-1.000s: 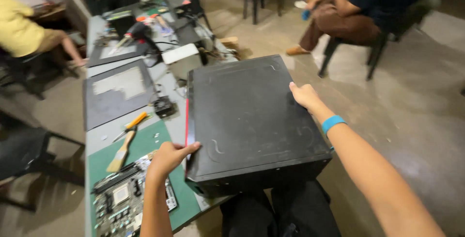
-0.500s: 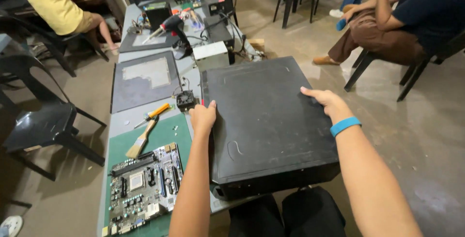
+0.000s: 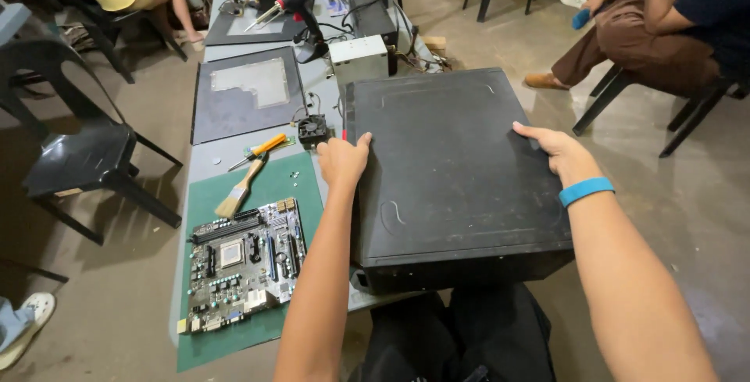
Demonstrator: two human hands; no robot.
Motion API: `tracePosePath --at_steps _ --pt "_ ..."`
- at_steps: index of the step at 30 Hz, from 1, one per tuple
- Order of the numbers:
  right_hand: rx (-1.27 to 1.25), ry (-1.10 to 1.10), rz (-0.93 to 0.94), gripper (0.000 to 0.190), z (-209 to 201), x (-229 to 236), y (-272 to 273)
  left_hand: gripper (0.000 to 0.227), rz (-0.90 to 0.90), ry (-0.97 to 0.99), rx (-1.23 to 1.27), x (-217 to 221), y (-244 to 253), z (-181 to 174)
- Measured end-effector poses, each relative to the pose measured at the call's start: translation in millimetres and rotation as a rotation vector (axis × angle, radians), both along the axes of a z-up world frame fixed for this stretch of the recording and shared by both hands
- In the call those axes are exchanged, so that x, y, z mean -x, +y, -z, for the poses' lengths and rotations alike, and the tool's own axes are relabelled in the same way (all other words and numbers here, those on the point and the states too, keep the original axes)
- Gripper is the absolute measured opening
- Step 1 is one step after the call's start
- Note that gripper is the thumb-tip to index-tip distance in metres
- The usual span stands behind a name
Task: The person uses a screwdriver to tighten screws on the back of a laptop case. They then lift the case, rotate it, and place it back down on the table.
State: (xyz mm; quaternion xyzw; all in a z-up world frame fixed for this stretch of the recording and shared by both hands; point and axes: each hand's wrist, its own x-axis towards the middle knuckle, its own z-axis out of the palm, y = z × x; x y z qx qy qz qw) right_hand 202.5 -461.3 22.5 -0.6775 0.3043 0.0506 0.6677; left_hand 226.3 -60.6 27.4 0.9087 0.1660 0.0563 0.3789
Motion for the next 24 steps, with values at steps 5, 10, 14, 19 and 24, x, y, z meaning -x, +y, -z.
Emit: tracePosePath --at_steps 5,10,14,19,24 --pt "0.235 -0.060 -0.018 0.090 71 -40 -50 0.078 0.064 -0.019 -0.015 -24 4 26" --pt "0.424 -0.075 -0.198 0.071 -11 60 -9 0.076 0.177 0.118 0.348 11 11 6" --pt "0.468 0.013 -0.264 0.096 -55 138 19 0.074 0.222 0.149 0.539 69 19 -42" --pt "0.279 -0.034 -0.406 0.088 -64 183 25 0.103 0.246 0.301 0.627 76 46 -5" --pt "0.279 -0.127 -0.413 0.089 -56 154 5 0.130 0.291 0.190 0.463 115 58 -33"
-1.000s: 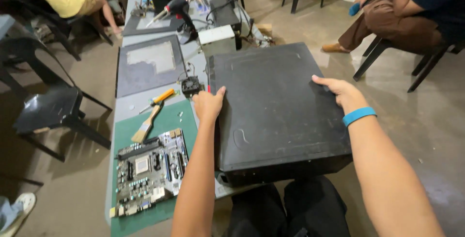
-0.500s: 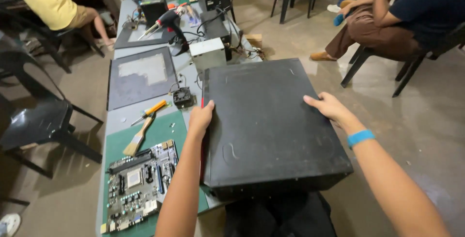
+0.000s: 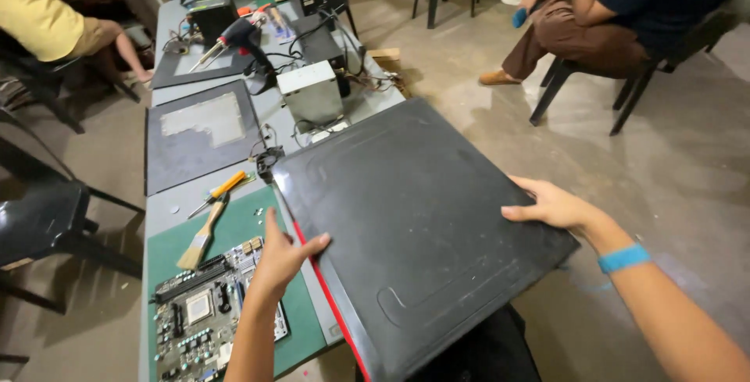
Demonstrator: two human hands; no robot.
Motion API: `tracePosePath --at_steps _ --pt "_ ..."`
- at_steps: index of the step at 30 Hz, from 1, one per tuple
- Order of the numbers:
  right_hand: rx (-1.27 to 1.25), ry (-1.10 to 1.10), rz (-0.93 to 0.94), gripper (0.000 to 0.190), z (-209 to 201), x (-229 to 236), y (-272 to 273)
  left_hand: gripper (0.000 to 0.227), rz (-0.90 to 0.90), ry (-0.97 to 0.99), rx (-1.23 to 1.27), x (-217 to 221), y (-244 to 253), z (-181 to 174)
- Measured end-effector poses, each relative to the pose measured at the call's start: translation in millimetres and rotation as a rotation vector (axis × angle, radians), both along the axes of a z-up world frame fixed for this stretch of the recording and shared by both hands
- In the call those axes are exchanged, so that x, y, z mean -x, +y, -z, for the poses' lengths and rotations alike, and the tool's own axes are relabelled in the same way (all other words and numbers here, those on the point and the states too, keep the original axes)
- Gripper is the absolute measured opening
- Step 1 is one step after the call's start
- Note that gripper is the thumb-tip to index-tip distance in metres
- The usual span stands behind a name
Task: The person uses a screwdriver to tighten screws on the back of a laptop case. They then lift the case, rotate it, and place it back down on the table.
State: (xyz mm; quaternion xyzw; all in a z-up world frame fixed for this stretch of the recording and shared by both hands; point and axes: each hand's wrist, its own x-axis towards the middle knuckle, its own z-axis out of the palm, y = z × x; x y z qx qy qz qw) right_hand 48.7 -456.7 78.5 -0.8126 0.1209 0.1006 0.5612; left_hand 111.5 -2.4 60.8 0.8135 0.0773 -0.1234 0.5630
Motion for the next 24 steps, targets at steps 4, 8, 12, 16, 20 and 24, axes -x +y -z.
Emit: tracePosePath --at_steps 4,8,12,16,20,24 --pt "0.434 0.086 -0.077 0.071 -15 -23 1 0.156 0.050 -0.103 -0.313 4 10 -28" --pt "0.778 0.094 0.086 0.091 -11 -23 21 0.120 0.067 -0.267 -0.372 -58 39 -26" --pt "0.759 0.017 0.255 0.105 8 -18 -1 0.116 0.117 -0.190 -0.449 -126 75 -20" --pt "0.114 -0.177 0.558 0.087 73 5 -37 0.092 0.236 -0.119 -0.272 -176 100 38" --pt "0.036 -0.306 0.712 0.068 130 -7 -18 0.042 0.155 -0.141 0.082 -189 105 84" --pt "0.187 -0.318 0.879 0.051 150 -21 -23 0.043 0.017 -0.148 0.081 -160 78 60"
